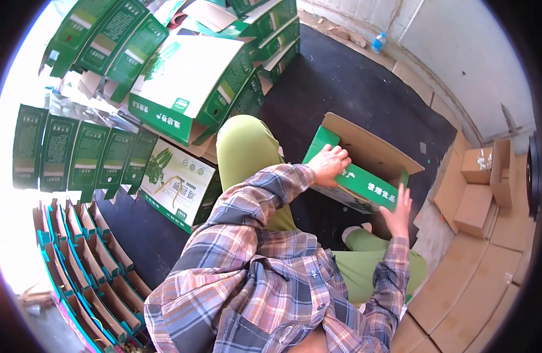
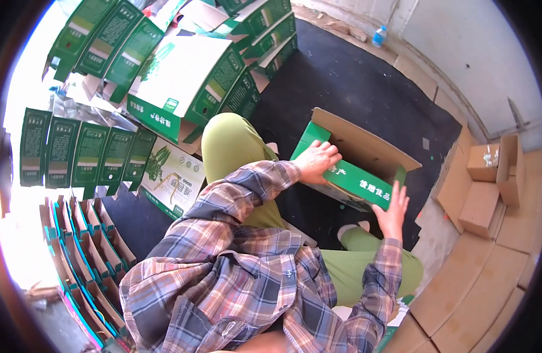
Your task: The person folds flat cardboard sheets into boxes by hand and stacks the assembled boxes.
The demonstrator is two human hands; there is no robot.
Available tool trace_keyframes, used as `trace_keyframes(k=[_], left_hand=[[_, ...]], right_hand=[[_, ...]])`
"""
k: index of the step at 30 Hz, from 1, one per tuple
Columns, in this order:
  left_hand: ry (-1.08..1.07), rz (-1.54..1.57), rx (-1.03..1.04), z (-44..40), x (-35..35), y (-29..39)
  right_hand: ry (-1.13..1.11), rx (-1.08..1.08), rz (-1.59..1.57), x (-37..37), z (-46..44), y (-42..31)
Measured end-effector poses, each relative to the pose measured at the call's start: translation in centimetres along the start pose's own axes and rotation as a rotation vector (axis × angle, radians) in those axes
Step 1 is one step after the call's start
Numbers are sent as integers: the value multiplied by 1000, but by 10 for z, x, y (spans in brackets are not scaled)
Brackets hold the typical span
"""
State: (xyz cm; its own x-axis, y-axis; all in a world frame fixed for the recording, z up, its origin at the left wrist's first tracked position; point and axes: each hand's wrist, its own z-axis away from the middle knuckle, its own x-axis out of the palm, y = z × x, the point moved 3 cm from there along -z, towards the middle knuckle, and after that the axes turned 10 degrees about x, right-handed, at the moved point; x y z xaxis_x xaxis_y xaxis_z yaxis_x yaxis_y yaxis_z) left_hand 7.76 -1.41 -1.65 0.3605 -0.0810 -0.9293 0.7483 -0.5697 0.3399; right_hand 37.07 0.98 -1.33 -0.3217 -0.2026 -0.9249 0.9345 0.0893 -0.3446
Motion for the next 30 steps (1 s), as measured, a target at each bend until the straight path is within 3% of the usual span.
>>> trace_keyframes(k=[6,7,8,11,13,16,18,20,22,24,26,28,30], left_hand=[[118,256,-271,-1,-5,-6],[134,320,-309,-2,-11,-6],[140,315,-316,-2,-18,-5],[398,452,-325,-3,-50,-2],[577,480,-317,2,-81,1],[837,529,-282,29,-145,6],[955,608,-366,65,-199,17],[1169,975,-434,108,-231,30],[1308,1127,-421,169,-253,33],[1588,1247,-304,238,-253,25],[1630,1299,-95,291,-265,44],[1675,1262,-147,353,-256,56],[1812,1133,-360,398,-238,75]], right_hand=[[108,47,-362,-69,4,28],[82,146,-412,-85,12,20],[127,90,-448,-85,9,39],[142,81,-449,-89,9,79],[125,223,-690,-84,8,96],[84,316,-680,-85,8,84],[53,308,-673,-82,5,83],[27,300,-668,-82,1,85],[17,313,-621,-83,-4,87],[28,274,-623,-81,-6,86],[41,242,-624,-82,-6,79],[-31,288,-652,-84,-5,72],[-35,282,-642,-81,-13,75]])
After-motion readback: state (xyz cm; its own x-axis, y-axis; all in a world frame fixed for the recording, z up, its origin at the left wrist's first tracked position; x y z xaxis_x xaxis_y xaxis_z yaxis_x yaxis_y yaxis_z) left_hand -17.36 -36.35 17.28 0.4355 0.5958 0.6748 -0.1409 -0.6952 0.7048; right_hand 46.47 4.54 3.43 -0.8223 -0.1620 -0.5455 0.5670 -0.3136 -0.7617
